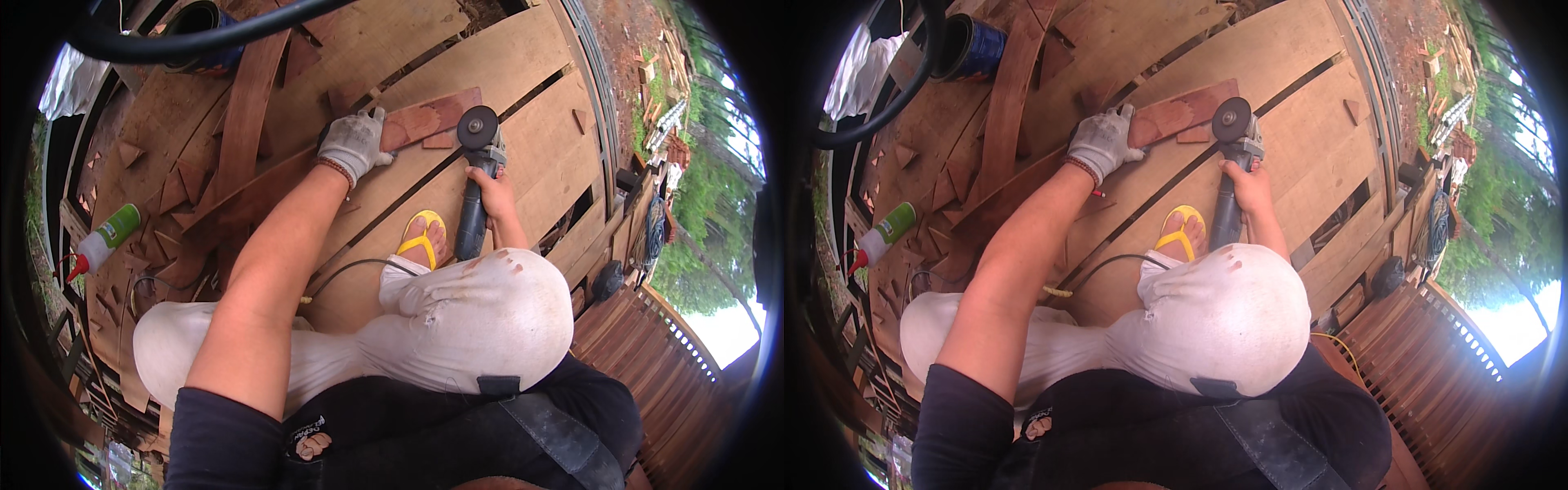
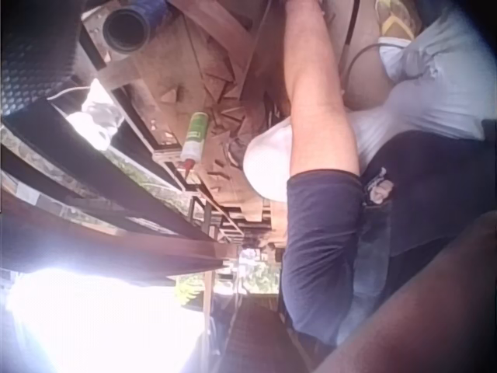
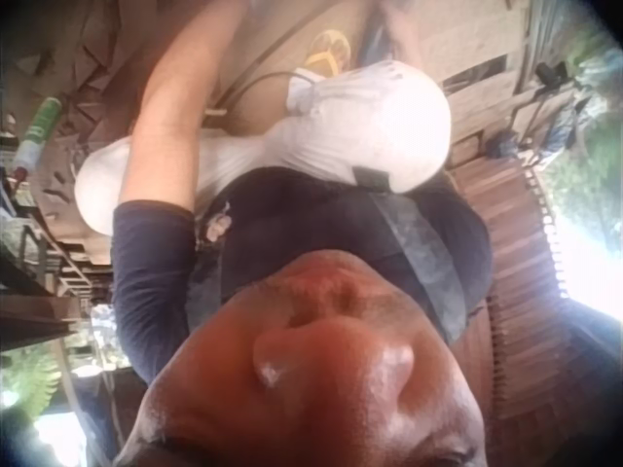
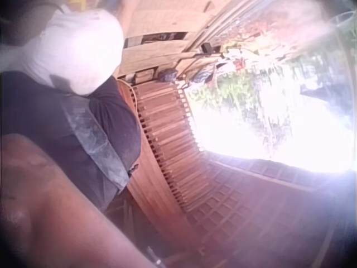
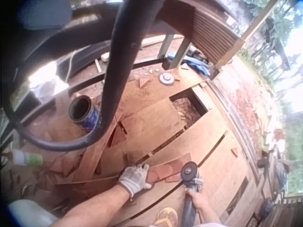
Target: The person measures and marks a wooden plank with a square ruler and pencil, then uses an angle grinder to cut the plank. After cutting, the person uses a hand saw to refine the cut edge. The work is performed on a wooden platform outdoors.
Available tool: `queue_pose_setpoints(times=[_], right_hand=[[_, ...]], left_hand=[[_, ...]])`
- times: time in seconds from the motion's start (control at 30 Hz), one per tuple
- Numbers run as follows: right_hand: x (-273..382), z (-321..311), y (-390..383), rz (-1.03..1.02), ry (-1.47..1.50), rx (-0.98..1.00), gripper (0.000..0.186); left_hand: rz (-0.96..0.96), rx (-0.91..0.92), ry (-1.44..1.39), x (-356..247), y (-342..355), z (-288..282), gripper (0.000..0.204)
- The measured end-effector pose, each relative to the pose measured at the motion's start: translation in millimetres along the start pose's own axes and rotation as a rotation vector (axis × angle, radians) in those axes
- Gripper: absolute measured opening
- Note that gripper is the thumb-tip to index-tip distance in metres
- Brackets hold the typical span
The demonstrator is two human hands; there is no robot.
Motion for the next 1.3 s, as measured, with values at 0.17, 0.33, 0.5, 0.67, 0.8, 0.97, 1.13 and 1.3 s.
queue_pose_setpoints(times=[0.17,0.33,0.5,0.67,0.8,0.97,1.13,1.3], right_hand=[[1,-1,7,-0.029,0.015,-0.001,0.023],[2,-1,11,-0.020,0.028,-0.010,0.025],[8,1,13,-0.009,0.053,-0.023,0.026],[8,-2,20,0.026,0.051,-0.042,0.027],[9,-9,30,0.009,0.052,-0.064,0.030],[20,-6,36,-0.012,0.065,-0.047,0.033],[30,-6,44,-0.021,0.062,-0.044,0.032],[41,-8,50,-0.034,0.046,-0.054,0.031]], left_hand=[[0.001,0.007,0.008,-2,-1,-1,0.079],[0.010,-0.009,0.017,-2,-2,0,0.079],[0.011,-0.002,0.011,-3,-3,-1,0.079],[0.011,-0.002,0.013,-2,-3,0,0.080],[0.017,-0.004,0.017,-4,-3,0,0.081],[0.008,-0.011,0.032,-3,-3,1,0.081],[0.003,0.004,0.037,-1,-3,1,0.081],[0.015,-0.012,0.021,-4,-2,1,0.081]])
Point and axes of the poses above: each hand's wrist, its own y-axis towards the middle knuckle, its own z-axis out of the palm, x = y × z, the point moved 10 cm from there along y, towards the middle knuckle, and after that the axes turned 9 degrees about y, right-handed, at the moved point
